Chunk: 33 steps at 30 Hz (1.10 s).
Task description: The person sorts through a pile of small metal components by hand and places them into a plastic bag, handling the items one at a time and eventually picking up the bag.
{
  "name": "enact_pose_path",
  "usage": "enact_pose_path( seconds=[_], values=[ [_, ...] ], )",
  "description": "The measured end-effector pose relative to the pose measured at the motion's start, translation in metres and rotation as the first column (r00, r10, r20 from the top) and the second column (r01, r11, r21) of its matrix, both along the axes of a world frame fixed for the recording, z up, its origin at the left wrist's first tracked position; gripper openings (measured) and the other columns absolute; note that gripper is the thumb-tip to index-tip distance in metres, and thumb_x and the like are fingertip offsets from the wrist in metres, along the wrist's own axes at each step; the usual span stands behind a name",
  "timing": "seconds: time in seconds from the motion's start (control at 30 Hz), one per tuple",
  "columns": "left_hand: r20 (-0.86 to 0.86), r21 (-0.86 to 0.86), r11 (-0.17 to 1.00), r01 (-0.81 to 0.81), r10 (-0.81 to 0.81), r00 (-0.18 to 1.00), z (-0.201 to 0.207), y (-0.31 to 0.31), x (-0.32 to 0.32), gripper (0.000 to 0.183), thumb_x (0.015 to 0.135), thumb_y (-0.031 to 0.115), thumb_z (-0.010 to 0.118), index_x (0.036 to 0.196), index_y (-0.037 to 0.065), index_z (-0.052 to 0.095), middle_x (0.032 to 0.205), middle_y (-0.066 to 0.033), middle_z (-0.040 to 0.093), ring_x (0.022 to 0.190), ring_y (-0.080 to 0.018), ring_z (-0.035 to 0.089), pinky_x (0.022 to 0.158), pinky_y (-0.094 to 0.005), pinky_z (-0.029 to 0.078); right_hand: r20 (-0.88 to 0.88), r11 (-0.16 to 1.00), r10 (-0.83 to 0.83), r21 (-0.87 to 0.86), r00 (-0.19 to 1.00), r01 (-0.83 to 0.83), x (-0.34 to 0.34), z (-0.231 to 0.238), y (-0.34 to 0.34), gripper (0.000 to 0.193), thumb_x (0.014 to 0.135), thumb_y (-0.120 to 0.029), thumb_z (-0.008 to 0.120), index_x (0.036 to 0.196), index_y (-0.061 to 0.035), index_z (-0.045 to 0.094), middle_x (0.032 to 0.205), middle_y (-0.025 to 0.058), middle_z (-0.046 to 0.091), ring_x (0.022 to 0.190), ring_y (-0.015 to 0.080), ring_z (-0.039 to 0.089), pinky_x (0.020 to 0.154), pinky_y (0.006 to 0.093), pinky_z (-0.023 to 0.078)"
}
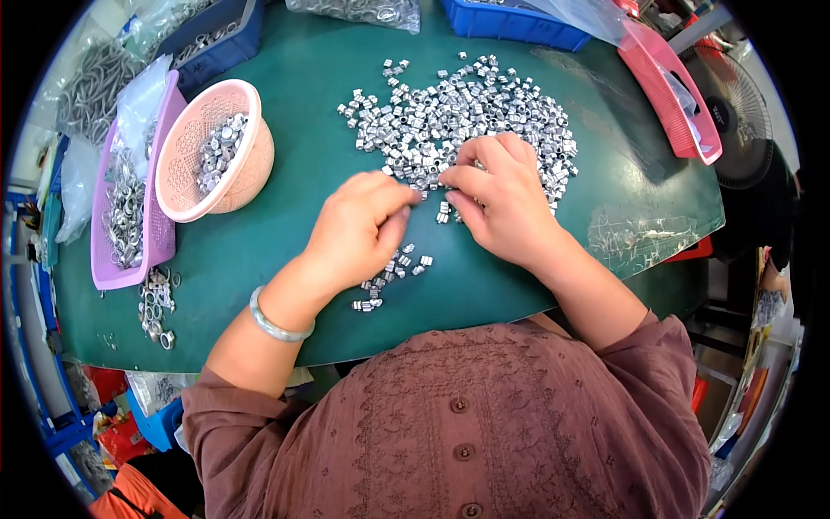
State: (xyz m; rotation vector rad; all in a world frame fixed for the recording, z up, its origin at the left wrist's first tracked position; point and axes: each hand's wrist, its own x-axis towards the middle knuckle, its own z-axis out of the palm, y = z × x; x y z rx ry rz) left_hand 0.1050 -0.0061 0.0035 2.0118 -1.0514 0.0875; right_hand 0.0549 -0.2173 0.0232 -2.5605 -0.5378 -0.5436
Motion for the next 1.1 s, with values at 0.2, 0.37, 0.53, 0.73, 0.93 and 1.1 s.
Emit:
enact_pose_path(
  seconds=[0.2,0.37,0.53,0.73,0.93,1.1],
  values=[
    [0.045,0.017,0.991,-0.136,0.135,0.990,0.000,-0.015,0.010,0.018,0.075,0.004,0.075,0.092,0.004,0.067,0.085,-0.0082,0.059,0.079,-0.0269,0.059,0.069,-0.0364,0.048,0.069,0.997,-0.020,-0.067,0.997,0.025,0.017,-0.009,0.008,0.008,0.076,-0.010,0.069,0.084,-0.0115,0.070,0.091,0.0035,0.056,0.093,0.0257,0.050,0.085,0.0404,0.037],
    [0.101,0.030,0.987,-0.158,0.154,0.983,-0.001,-0.023,0.010,0.017,0.072,0.005,0.077,0.084,0.005,0.064,0.085,-0.0070,0.058,0.080,-0.0274,0.058,0.068,-0.0375,0.048,0.059,0.998,-0.017,-0.053,0.998,0.020,0.018,-0.009,0.010,0.008,0.077,-0.009,0.068,0.084,-0.0119,0.069,0.090,0.0032,0.056,0.093,0.0255,0.050,0.086,0.0403,0.037],
    [0.067,-0.002,0.986,-0.168,0.167,0.984,-0.002,-0.019,0.011,0.012,0.076,0.001,0.072,0.084,0.004,0.063,0.083,-0.0074,0.058,0.077,-0.0270,0.058,0.067,-0.0366,0.047,0.045,0.998,0.004,-0.059,0.999,-0.002,0.018,-0.011,0.009,0.009,0.077,-0.008,0.067,0.085,-0.0113,0.068,0.091,0.0031,0.057,0.094,0.0257,0.050,0.086,0.0403,0.037],
    [-0.024,0.003,0.985,-0.171,0.171,0.985,-0.001,-0.010,0.014,0.010,0.079,0.001,0.069,0.088,0.005,0.065,0.083,-0.0070,0.058,0.079,-0.0260,0.058,0.068,-0.0361,0.048,0.013,0.999,0.020,-0.044,1.000,-0.019,0.018,-0.012,0.006,0.011,0.077,-0.007,0.068,0.087,-0.0097,0.066,0.095,0.0044,0.057,0.097,0.0272,0.050,0.088,0.0411,0.037],
    [0.098,0.077,0.991,-0.107,0.099,0.990,0.003,-0.011,0.014,0.017,0.076,0.003,0.072,0.092,0.007,0.068,0.086,-0.0061,0.059,0.084,-0.0268,0.058,0.073,-0.0374,0.048,-0.017,0.997,0.022,-0.074,1.000,-0.023,0.019,-0.011,0.007,0.011,0.077,-0.008,0.069,0.087,-0.0097,0.065,0.097,0.0060,0.057,0.098,0.0282,0.050,0.088,0.0414,0.037],
    [0.104,0.113,0.992,-0.057,0.045,0.994,0.003,-0.013,0.012,0.017,0.074,0.003,0.073,0.089,0.008,0.067,0.084,-0.0067,0.058,0.084,-0.0283,0.058,0.074,-0.0386,0.048,-0.031,0.999,0.041,-0.014,0.999,-0.042,0.017,-0.009,0.005,0.014,0.076,-0.007,0.070,0.088,-0.0093,0.064,0.096,0.0062,0.058,0.098,0.0287,0.051,0.086,0.0416,0.038]
  ],
)
